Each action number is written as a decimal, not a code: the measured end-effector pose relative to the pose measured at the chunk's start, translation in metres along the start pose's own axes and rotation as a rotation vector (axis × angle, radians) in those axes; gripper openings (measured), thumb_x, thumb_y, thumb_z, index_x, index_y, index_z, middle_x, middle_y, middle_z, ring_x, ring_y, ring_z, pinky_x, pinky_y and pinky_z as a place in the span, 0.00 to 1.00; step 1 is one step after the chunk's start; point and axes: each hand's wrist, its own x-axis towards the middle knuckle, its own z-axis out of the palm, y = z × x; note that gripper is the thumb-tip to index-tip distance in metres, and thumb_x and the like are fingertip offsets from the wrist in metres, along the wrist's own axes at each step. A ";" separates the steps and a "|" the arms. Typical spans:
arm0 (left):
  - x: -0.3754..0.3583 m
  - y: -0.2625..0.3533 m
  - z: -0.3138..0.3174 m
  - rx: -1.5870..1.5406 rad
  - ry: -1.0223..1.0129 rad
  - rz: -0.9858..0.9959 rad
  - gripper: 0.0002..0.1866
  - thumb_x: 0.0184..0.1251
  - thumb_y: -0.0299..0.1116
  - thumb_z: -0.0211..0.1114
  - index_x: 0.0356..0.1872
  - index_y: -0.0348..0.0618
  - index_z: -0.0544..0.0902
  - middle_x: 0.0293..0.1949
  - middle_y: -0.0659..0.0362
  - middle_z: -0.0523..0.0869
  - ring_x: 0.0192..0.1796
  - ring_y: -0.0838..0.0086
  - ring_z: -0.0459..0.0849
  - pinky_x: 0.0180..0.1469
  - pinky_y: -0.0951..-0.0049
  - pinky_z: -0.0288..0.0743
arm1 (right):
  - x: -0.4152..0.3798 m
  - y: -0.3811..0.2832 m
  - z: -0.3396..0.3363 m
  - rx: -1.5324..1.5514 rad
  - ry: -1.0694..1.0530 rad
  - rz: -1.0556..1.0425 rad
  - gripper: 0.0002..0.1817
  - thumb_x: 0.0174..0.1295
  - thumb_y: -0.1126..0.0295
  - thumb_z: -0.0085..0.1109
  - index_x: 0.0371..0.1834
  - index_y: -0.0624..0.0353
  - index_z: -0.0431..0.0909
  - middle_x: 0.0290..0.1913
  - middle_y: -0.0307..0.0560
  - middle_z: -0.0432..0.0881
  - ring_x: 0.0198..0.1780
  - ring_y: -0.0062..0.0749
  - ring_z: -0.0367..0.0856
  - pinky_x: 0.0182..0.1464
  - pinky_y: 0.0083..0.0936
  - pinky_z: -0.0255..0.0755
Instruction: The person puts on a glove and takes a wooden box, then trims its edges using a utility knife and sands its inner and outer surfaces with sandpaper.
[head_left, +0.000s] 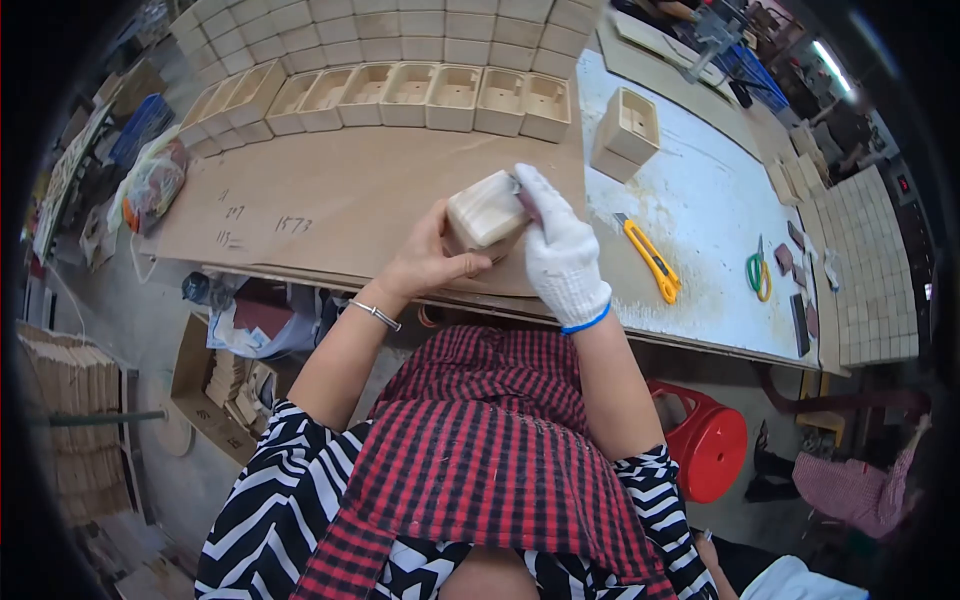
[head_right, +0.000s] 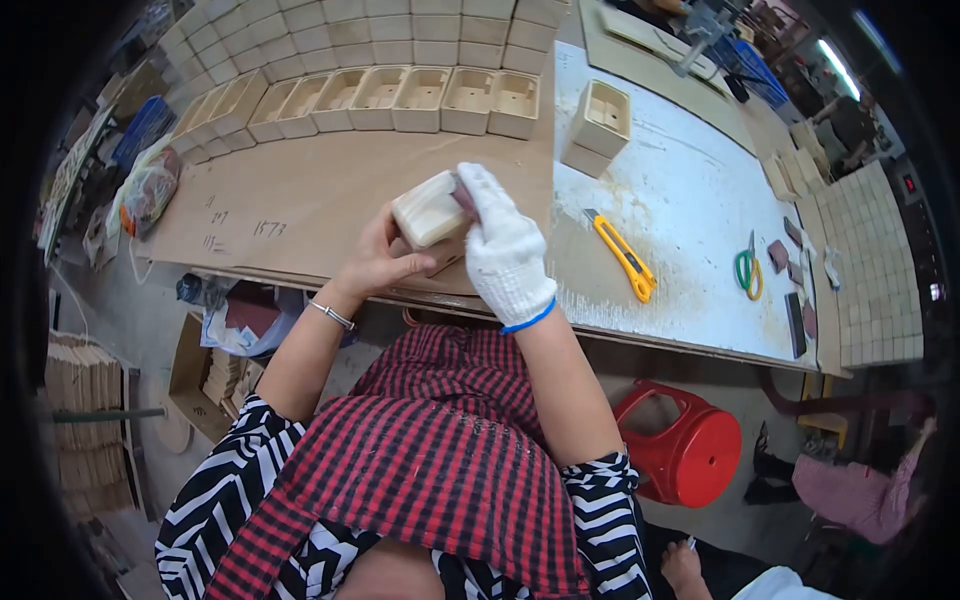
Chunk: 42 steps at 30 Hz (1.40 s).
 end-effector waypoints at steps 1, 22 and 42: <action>-0.001 0.001 -0.004 -0.001 -0.052 0.034 0.29 0.57 0.31 0.77 0.59 0.36 0.74 0.49 0.58 0.82 0.49 0.76 0.81 0.55 0.75 0.75 | -0.001 -0.001 0.000 0.023 0.001 0.029 0.30 0.57 0.83 0.51 0.67 0.58 0.72 0.62 0.60 0.78 0.62 0.53 0.78 0.61 0.39 0.75; 0.003 -0.035 0.007 0.172 0.229 -0.098 0.15 0.74 0.39 0.50 0.47 0.40 0.80 0.47 0.58 0.82 0.48 0.75 0.79 0.51 0.70 0.74 | 0.009 -0.036 -0.046 0.081 -0.253 -0.016 0.28 0.58 0.83 0.49 0.65 0.60 0.74 0.56 0.62 0.81 0.57 0.55 0.81 0.58 0.38 0.77; 0.033 -0.003 0.012 0.378 0.091 -0.092 0.17 0.72 0.42 0.55 0.28 0.38 0.75 0.27 0.57 0.81 0.32 0.74 0.79 0.38 0.74 0.74 | 0.002 0.017 -0.043 0.067 -0.131 0.156 0.21 0.66 0.72 0.52 0.63 0.57 0.73 0.52 0.60 0.83 0.52 0.56 0.82 0.53 0.43 0.78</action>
